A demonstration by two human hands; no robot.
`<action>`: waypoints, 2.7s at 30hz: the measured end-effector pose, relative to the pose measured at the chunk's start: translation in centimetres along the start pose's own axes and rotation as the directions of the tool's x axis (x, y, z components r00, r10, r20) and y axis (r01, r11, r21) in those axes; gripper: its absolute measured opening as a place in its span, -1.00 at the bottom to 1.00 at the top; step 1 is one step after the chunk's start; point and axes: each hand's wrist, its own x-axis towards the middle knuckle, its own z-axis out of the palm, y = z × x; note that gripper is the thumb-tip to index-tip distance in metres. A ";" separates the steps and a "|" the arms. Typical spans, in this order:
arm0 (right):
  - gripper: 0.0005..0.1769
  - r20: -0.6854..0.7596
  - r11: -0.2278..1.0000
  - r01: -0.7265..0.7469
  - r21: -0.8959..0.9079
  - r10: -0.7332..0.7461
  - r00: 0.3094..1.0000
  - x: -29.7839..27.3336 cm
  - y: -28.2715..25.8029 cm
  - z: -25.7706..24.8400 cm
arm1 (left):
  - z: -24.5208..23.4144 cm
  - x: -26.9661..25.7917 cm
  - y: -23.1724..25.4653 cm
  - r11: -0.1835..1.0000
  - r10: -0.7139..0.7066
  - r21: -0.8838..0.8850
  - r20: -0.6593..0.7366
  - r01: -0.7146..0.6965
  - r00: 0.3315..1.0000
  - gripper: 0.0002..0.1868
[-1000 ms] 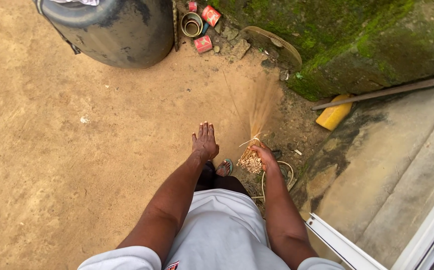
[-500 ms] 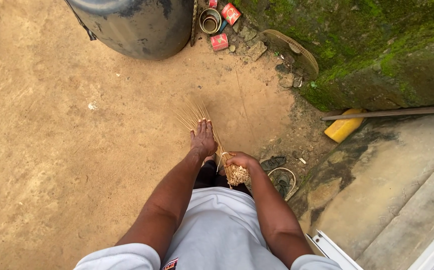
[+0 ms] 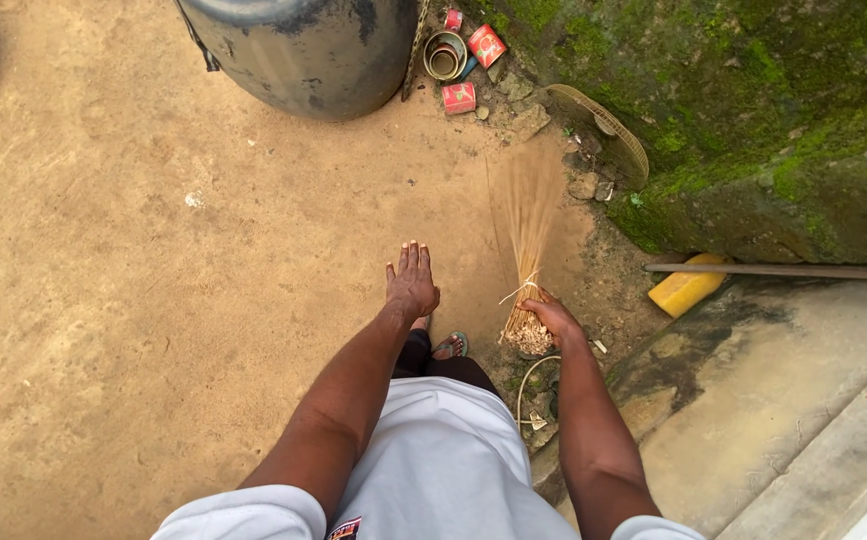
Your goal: Cleaning and sweeping a dirt floor outdoor area using a hand broom to gather seeds or grains.
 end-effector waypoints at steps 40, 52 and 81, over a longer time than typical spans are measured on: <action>-0.18 0.214 0.945 0.102 -0.309 -0.035 0.976 9.2 -7.4 0.6 | -1.7 2.6 1.9 0.963 -0.187 -0.218 -0.106 0.161 0.977 -0.01; 0.10 0.411 0.731 0.313 -0.606 -0.050 0.910 4.9 -13.2 -7.6 | -2.0 4.2 4.9 0.936 -0.262 -0.275 -0.127 0.219 0.957 -0.01; 0.11 0.432 0.689 0.375 -0.620 -0.098 0.896 6.8 -16.9 -7.4 | 0.3 3.5 6.5 0.778 -0.490 -0.505 -0.118 0.372 0.864 -0.01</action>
